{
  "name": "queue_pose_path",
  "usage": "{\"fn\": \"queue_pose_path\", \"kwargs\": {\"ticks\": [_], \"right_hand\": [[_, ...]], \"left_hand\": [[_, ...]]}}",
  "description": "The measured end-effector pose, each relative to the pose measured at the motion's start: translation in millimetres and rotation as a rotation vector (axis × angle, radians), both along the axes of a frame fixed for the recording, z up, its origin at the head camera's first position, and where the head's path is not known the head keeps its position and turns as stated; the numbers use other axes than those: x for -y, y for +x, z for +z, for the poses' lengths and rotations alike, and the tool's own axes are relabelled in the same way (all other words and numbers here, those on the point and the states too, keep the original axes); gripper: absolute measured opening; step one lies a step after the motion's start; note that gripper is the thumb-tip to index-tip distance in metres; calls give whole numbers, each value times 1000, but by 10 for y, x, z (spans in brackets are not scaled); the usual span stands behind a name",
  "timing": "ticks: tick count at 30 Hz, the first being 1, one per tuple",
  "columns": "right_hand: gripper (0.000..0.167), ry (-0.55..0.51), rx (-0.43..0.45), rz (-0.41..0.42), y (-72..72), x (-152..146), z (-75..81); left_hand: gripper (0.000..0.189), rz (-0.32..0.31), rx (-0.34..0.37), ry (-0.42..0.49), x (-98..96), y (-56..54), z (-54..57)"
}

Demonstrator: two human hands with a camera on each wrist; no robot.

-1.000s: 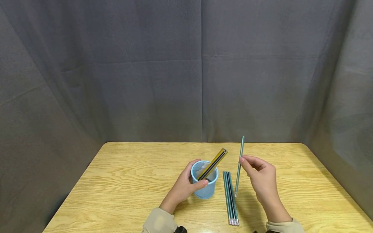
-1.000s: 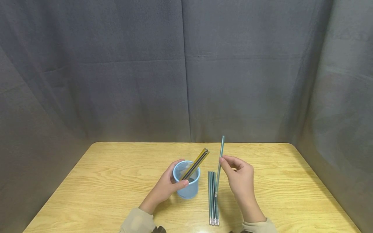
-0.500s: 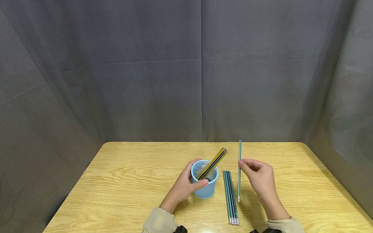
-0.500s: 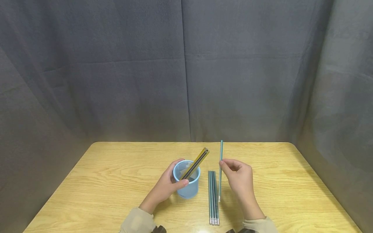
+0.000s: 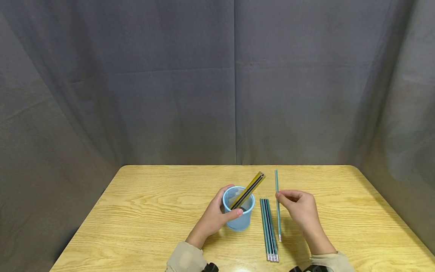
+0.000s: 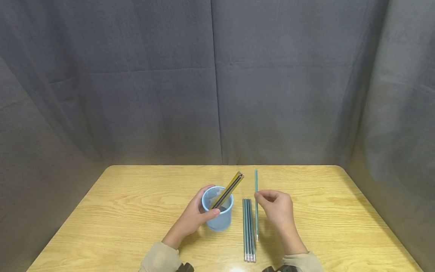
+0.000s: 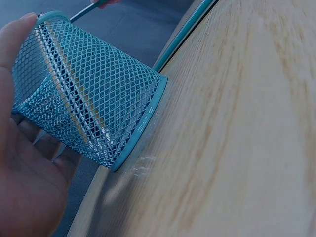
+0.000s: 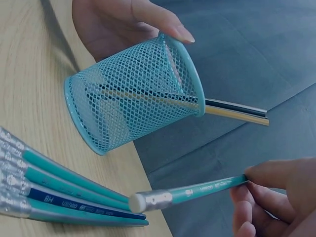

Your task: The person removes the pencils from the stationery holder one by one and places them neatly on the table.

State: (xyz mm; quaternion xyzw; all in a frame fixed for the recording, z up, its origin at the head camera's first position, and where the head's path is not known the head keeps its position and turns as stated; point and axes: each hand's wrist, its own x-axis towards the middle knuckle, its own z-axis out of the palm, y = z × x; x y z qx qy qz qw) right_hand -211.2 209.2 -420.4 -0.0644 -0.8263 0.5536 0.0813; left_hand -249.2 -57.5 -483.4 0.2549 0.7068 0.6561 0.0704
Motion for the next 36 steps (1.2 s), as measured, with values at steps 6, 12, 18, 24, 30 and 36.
{"fn": "queue_pose_path", "kwargs": {"ticks": [6,12,18,24,30,36], "right_hand": [[30,16,20,10,-17,-8,-43],[28,48,43,20,-25,-22,-92],[27,53,49,24,-34,-34,-126],[23,59,68,37,-46,-52,-172],[22,70,104,52,-62,-72,-229],[22,104,121,75,-73,-73,-268]], "left_hand": [[72,13,6,-14,2,14,4],[72,10,2,-10,1,2,-7],[71,2,1,-6,1,-11,-18],[72,5,4,-12,-1,-7,-10],[71,8,3,-15,-3,-8,-12],[71,1,-4,-9,-3,-8,-9]]}}
